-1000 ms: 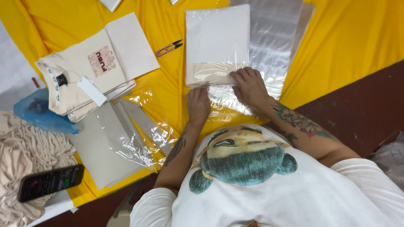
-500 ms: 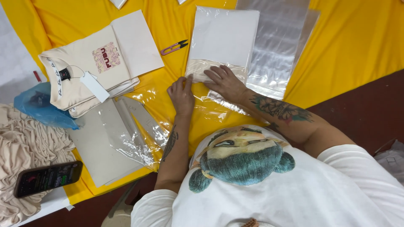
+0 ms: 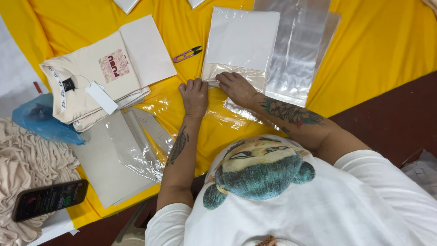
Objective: A worker is folding cream-colored t-shirts around white cardboard inserts and then sliding the folded shirts into clear plastic bags on a yellow work surface.
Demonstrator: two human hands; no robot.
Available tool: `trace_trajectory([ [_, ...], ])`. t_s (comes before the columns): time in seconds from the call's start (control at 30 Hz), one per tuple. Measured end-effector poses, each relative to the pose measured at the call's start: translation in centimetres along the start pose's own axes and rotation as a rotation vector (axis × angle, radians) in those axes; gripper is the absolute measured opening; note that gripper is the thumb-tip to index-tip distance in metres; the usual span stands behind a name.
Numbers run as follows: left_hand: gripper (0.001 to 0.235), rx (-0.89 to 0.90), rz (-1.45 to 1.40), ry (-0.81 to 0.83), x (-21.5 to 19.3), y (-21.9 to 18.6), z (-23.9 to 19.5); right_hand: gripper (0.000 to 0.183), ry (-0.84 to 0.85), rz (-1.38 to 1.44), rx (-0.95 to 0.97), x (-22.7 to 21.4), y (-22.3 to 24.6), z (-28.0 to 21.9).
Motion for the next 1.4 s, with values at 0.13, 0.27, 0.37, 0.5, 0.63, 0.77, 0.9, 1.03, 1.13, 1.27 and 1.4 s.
trace_trajectory([
  [0.13,0.005,0.032,0.001,-0.008,0.1,0.1,0.3,0.017,-0.048,0.036,-0.02,-1.8,-0.3,-0.9],
  [0.27,0.003,0.056,-0.027,0.012,0.7,0.0,-0.4,0.018,-0.081,0.059,-0.038,-2.0,-0.6,-2.3],
  [0.37,0.004,0.036,-0.034,0.038,-0.6,-0.5,0.0,0.021,-0.225,0.125,-0.026,-2.2,-1.3,-3.1],
  [0.5,0.017,0.079,-0.134,0.118,-1.8,-1.1,-1.6,0.045,-0.304,0.202,0.199,-5.8,-1.6,-7.0],
  [0.63,0.042,0.09,-0.158,0.163,-2.6,-1.2,-1.2,0.028,-0.274,0.15,0.227,-3.9,-1.3,-10.4],
  [0.77,0.009,0.084,-0.102,0.252,-1.9,0.1,-2.6,0.011,-0.262,0.239,0.127,-4.4,-0.1,-12.3],
  [0.9,0.018,0.034,-0.222,0.274,-3.5,-1.3,-0.3,0.028,-0.381,0.402,0.116,-6.8,-1.1,-10.6],
  [1.03,0.038,-0.005,-0.369,0.324,-2.1,-2.6,1.6,0.04,-0.466,0.294,0.115,-7.2,-2.5,-6.1],
  [1.13,0.043,0.099,-0.302,0.432,-0.1,-1.8,-2.3,0.054,-0.265,0.229,-0.006,-4.1,-0.4,-6.4],
  [1.27,0.031,0.064,-0.226,0.379,-1.1,0.0,-3.9,0.035,-0.221,0.363,-0.09,-4.0,0.7,-7.1],
  [1.4,0.043,-0.249,-0.121,0.388,-2.7,1.5,-5.2,0.055,-0.194,0.387,0.008,-5.2,0.5,-5.5],
])
Point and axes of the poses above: each hand's wrist, its own z-axis towards the middle knuckle, its own x-axis out of the palm, y = z × x, the point moved 7 cm from there along z, towards the middle knuckle, and after that the axes turned 3 degrees about -y, right-handed, at the moved point
